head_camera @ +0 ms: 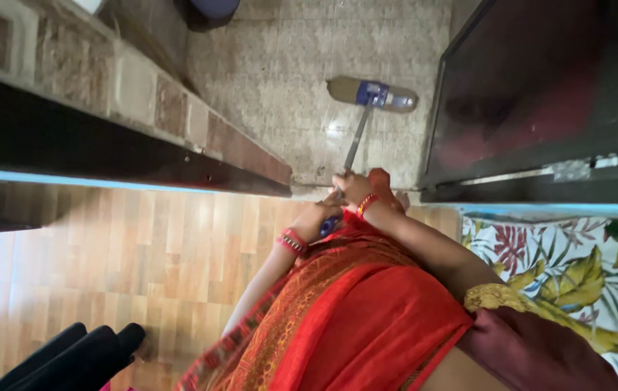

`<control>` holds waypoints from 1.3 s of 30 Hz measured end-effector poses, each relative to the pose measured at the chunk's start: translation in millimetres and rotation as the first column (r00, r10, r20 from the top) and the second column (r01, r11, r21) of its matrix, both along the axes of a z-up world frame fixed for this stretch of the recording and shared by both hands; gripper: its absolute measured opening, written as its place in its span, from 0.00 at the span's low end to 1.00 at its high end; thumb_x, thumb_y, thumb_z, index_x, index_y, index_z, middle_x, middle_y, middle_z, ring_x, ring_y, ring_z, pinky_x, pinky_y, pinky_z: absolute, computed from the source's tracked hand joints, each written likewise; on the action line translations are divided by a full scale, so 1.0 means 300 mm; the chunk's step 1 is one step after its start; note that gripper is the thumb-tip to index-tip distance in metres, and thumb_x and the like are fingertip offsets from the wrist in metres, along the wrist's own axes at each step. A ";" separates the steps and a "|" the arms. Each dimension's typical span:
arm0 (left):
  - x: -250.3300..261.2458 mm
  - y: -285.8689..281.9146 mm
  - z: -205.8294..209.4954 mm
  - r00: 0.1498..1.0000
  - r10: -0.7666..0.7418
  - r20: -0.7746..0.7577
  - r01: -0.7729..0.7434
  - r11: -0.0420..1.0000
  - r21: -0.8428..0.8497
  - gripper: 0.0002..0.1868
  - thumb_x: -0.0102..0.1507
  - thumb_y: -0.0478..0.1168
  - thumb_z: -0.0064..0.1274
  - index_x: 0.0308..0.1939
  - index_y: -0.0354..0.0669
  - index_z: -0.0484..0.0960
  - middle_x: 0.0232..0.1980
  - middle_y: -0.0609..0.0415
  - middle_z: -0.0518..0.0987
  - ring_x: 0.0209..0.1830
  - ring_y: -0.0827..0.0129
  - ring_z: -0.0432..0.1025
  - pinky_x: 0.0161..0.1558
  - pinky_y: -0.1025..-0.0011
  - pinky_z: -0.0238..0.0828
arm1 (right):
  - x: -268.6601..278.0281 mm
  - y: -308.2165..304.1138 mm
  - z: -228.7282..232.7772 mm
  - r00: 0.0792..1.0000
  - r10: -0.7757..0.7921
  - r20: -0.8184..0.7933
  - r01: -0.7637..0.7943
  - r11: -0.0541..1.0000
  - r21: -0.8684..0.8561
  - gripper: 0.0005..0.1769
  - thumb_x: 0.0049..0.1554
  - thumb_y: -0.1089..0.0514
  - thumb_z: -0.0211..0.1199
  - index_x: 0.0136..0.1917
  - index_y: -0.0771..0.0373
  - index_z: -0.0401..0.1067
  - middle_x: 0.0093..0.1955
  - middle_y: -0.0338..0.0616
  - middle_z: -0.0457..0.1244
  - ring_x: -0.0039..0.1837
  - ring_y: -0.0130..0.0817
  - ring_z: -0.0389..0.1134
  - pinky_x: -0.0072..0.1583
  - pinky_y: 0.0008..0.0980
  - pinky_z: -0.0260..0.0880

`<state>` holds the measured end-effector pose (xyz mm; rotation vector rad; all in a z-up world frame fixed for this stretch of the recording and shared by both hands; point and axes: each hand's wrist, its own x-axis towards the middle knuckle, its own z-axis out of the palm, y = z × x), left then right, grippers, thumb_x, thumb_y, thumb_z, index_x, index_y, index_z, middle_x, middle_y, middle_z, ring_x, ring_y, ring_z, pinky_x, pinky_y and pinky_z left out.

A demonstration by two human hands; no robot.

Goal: The person sweeps the tiled bathroom floor using a long-handled broom, moving dirt and debris toward the doorway.

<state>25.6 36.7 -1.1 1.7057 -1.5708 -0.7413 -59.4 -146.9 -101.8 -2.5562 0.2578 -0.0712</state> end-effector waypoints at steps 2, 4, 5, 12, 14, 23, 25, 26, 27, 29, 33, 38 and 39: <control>-0.001 0.101 0.138 0.999 -0.044 0.000 0.044 0.999 0.010 0.10 0.61 0.43 0.58 0.38 0.41 0.79 0.61 0.44 0.81 0.54 0.46 0.76 0.54 0.56 0.73 | -0.039 0.108 0.062 0.999 0.033 -0.032 -0.033 0.999 -0.002 0.18 0.52 0.44 0.62 0.49 0.58 0.69 0.51 0.57 0.66 0.44 0.54 0.72 0.44 0.51 0.71; -0.002 0.171 0.264 0.998 -0.062 -0.018 0.063 0.996 0.065 0.09 0.62 0.42 0.55 0.40 0.41 0.80 0.61 0.44 0.81 0.55 0.47 0.76 0.55 0.56 0.73 | -0.061 0.197 0.119 0.998 0.039 -0.056 -0.038 0.999 0.019 0.15 0.57 0.44 0.60 0.49 0.55 0.70 0.47 0.53 0.67 0.43 0.52 0.72 0.43 0.50 0.71; 0.003 0.190 0.313 0.998 -0.067 -0.021 0.068 0.995 0.070 0.10 0.63 0.43 0.56 0.39 0.40 0.79 0.61 0.44 0.80 0.56 0.47 0.76 0.56 0.56 0.73 | -0.065 0.223 0.144 0.997 0.042 -0.067 -0.041 0.999 0.027 0.13 0.59 0.44 0.59 0.49 0.54 0.71 0.45 0.51 0.68 0.42 0.51 0.72 0.43 0.50 0.70; -0.004 0.169 0.336 1.000 -0.020 -0.018 0.019 0.999 -0.050 0.13 0.66 0.45 0.56 0.40 0.37 0.78 0.61 0.42 0.80 0.68 0.42 0.70 0.63 0.55 0.70 | -0.039 0.197 0.243 0.993 0.118 0.000 -0.118 0.993 -0.018 0.21 0.54 0.45 0.62 0.56 0.57 0.71 0.45 0.57 0.66 0.38 0.52 0.71 0.39 0.48 0.71; -0.013 0.125 0.285 1.000 -0.010 -0.022 0.008 0.997 -0.079 0.12 0.66 0.44 0.55 0.44 0.37 0.80 0.62 0.41 0.80 0.69 0.42 0.69 0.64 0.55 0.69 | -0.035 0.129 0.220 0.987 0.146 -0.066 -0.145 0.989 0.028 0.20 0.52 0.43 0.63 0.51 0.57 0.71 0.47 0.58 0.65 0.42 0.52 0.71 0.42 0.47 0.72; -0.006 -0.342 -0.126 0.997 0.062 -0.038 -0.053 0.979 0.198 0.12 0.66 0.49 0.55 0.45 0.47 0.81 0.60 0.45 0.80 0.54 0.48 0.76 0.56 0.56 0.72 | 0.021 -0.339 -0.150 1.000 0.022 0.010 -0.021 0.999 -0.036 0.20 0.43 0.45 0.72 0.44 0.54 0.70 0.52 0.50 0.65 0.56 0.53 0.69 0.53 0.50 0.70; 0.011 -0.451 -0.211 0.999 0.051 -0.004 -0.050 0.988 0.148 0.13 0.66 0.50 0.57 0.42 0.45 0.79 0.57 0.44 0.80 0.56 0.46 0.75 0.56 0.55 0.72 | 0.047 -0.449 -0.197 1.000 -0.024 0.018 0.025 0.999 -0.032 0.21 0.42 0.45 0.73 0.45 0.55 0.70 0.55 0.53 0.64 0.55 0.56 0.68 0.53 0.50 0.70; 0.019 -0.494 -0.241 0.999 0.038 0.009 -0.039 0.986 0.162 0.14 0.66 0.50 0.57 0.41 0.44 0.79 0.55 0.44 0.80 0.56 0.46 0.75 0.56 0.56 0.72 | 0.059 -0.493 -0.207 0.999 -0.047 0.021 0.048 0.998 -0.030 0.22 0.42 0.45 0.73 0.46 0.55 0.70 0.56 0.55 0.64 0.54 0.57 0.68 0.53 0.50 0.70; 0.026 -0.533 -0.264 0.999 0.025 0.023 -0.029 0.984 0.175 0.14 0.66 0.49 0.57 0.40 0.43 0.78 0.54 0.44 0.80 0.56 0.47 0.75 0.56 0.56 0.73 | 0.068 -0.533 -0.210 0.998 -0.051 0.030 0.051 0.999 0.006 0.25 0.41 0.45 0.74 0.46 0.56 0.70 0.57 0.57 0.63 0.53 0.59 0.67 0.53 0.51 0.69; 0.013 -0.567 -0.290 0.999 0.022 0.029 -0.025 0.996 0.090 0.13 0.65 0.48 0.57 0.38 0.42 0.77 0.55 0.44 0.80 0.56 0.46 0.74 0.56 0.57 0.73 | 0.078 -0.580 -0.202 0.997 -0.060 0.052 0.055 0.995 0.082 0.29 0.38 0.43 0.76 0.47 0.58 0.70 0.58 0.61 0.62 0.51 0.64 0.65 0.51 0.53 0.68; -0.018 -0.507 -0.290 0.997 0.077 -0.002 -0.077 0.990 -0.116 0.11 0.62 0.45 0.57 0.42 0.44 0.79 0.60 0.43 0.79 0.58 0.44 0.73 0.57 0.56 0.71 | 0.063 -0.504 -0.180 0.992 -0.121 0.032 0.117 0.988 0.104 0.10 0.52 0.52 0.65 0.49 0.52 0.72 0.64 0.57 0.62 0.54 0.62 0.67 0.54 0.50 0.71; -0.071 -0.253 -0.097 0.996 0.089 -0.020 -0.090 0.994 -0.070 0.12 0.63 0.46 0.56 0.42 0.43 0.78 0.52 0.44 0.80 0.52 0.44 0.75 0.53 0.55 0.73 | -0.021 -0.264 -0.127 0.997 -0.076 0.017 0.073 0.987 0.141 0.09 0.52 0.51 0.64 0.46 0.53 0.71 0.59 0.54 0.64 0.54 0.55 0.70 0.53 0.49 0.72; -0.081 -0.198 -0.038 0.997 0.079 -0.022 -0.079 0.997 -0.004 0.12 0.64 0.47 0.55 0.42 0.43 0.79 0.49 0.44 0.81 0.50 0.44 0.75 0.51 0.54 0.73 | -0.049 -0.215 -0.112 0.998 -0.059 0.027 0.056 0.993 0.104 0.10 0.51 0.51 0.64 0.45 0.54 0.72 0.59 0.55 0.64 0.51 0.56 0.70 0.51 0.49 0.71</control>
